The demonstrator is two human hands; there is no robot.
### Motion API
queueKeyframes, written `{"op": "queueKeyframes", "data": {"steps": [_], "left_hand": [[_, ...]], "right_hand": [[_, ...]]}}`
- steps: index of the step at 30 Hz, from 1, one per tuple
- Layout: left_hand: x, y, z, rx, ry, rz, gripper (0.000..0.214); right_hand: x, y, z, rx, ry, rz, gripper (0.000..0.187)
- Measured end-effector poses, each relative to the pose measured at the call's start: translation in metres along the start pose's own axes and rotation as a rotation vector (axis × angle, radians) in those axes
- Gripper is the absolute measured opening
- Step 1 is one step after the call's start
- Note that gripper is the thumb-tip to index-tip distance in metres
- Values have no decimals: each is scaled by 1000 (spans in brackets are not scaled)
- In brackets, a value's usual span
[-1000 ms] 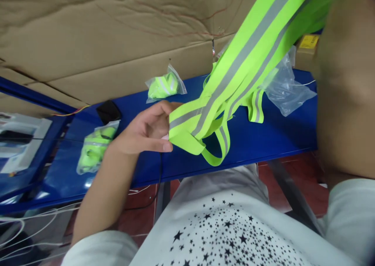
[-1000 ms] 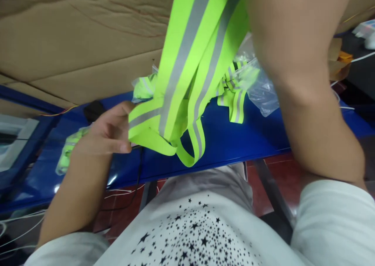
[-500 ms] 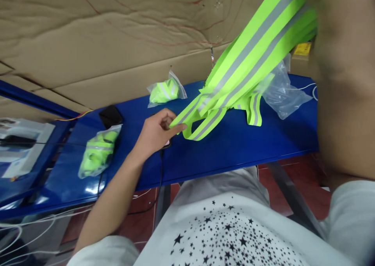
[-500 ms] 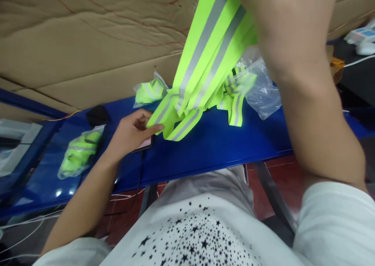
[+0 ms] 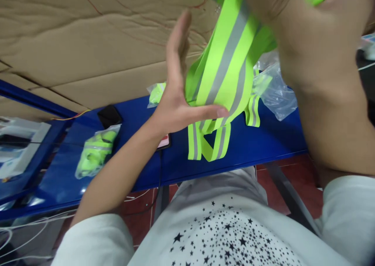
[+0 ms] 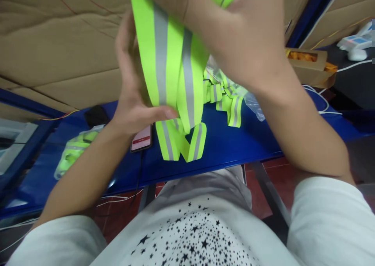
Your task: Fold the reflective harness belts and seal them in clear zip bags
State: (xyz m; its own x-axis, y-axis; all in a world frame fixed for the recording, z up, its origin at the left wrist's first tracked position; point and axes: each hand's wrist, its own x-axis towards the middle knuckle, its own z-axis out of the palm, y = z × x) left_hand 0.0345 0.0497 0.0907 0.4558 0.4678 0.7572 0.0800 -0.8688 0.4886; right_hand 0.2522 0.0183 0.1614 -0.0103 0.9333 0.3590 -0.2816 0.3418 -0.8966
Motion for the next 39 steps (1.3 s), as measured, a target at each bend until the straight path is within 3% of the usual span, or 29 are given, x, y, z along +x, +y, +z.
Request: {"op": "queueKeyframes", "data": {"steps": [1, 4, 7, 10, 12, 15, 20, 23, 27, 30, 34, 39], "left_hand": [[5, 2, 5, -72, 20, 5, 107], [7, 12, 16, -347, -29, -344, 77], [-3, 25, 26, -520, -26, -603, 53], [-16, 35, 33, -604, -203, -713, 34], [-24, 39, 34, -672, -355, -771, 29], [-37, 39, 27, -692, -478, -817, 25], [-57, 20, -2, -277, -568, -738, 23], [-69, 7, -13, -281, -581, -759, 25], [-84, -5, -9, -603, -586, -875, 31], [-93, -9, -2, -683, -553, -970, 34], [-97, -9, 2, -627, -513, -979, 36], [-100, -4, 7, -630, -463, -954, 33]], "right_hand": [[-2, 2, -1, -139, -54, -157, 30], [-5, 13, -9, -638, -182, -540, 41], [-7, 23, -19, -864, -166, -658, 49], [-10, 24, -22, -948, -151, -706, 49], [-13, 24, -20, -930, -156, -587, 41], [-16, 32, -17, -663, -134, -245, 47], [-12, 79, -17, -104, -328, 325, 43], [-11, 113, -13, 23, -392, 486, 45], [-17, 143, -7, 85, -425, 593, 50], [-26, 157, -4, 67, -399, 631, 46], [-32, 167, -4, -81, -311, 500, 35], [-28, 157, -13, -280, -424, 347, 30]]}}
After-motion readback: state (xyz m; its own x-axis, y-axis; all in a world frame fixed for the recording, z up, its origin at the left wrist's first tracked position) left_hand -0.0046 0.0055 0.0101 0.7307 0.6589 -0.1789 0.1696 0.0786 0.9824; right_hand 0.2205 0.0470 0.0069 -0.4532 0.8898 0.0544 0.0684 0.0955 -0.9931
